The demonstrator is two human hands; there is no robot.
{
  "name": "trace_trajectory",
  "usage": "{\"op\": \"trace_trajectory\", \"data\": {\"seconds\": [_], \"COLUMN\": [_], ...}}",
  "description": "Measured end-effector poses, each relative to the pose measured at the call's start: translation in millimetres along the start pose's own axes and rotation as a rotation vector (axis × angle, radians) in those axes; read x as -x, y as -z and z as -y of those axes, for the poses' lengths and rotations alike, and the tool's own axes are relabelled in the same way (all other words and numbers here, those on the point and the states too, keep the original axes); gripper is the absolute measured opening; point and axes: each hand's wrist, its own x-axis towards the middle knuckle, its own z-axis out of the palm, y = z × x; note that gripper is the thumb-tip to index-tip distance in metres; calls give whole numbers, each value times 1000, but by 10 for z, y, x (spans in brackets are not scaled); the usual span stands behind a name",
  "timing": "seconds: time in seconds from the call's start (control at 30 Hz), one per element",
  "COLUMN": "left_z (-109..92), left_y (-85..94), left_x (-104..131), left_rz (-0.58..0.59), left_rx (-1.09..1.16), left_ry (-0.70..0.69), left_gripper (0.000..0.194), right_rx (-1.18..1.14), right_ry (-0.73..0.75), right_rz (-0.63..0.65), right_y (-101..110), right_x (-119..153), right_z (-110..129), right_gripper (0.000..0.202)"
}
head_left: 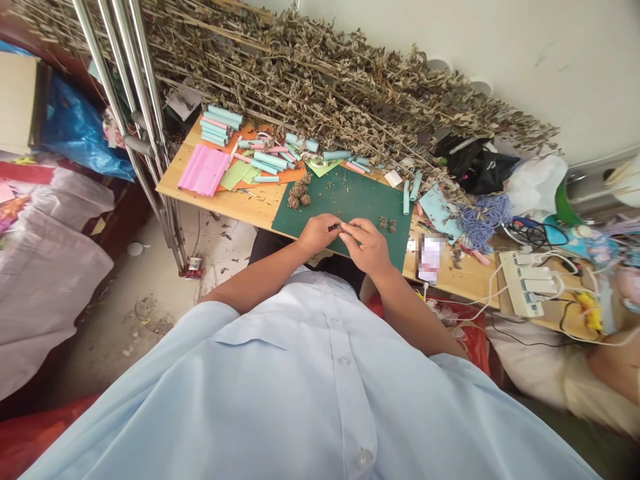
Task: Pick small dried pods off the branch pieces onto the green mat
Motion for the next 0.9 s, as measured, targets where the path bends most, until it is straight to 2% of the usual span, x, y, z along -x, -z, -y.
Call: {"op": "trace_trajectory", "data": {"seconds": [0.13,0.43,0.6,0.9], "left_z": [-4,-10,-32,-12], "left_y": [7,6,13,5], "left_x": [-2,-4,-6,-7], "left_rz": [1,13,20,14], "left_rx": [12,-10,-8,3], "left_ry": [0,14,16,10], "left_gripper": [10,12,13,13], "right_rx": [-80,-237,-109,278], "right_ry": [-17,-139,-25,106], "right_rz": [-52,-43,-65,-4], "right_y": [12,-110,-60,-48], "right_x": [11,-54,-47,43], "right_z": [-27,-86,-25,25], "right_gripper": [34,25,26,38]}}
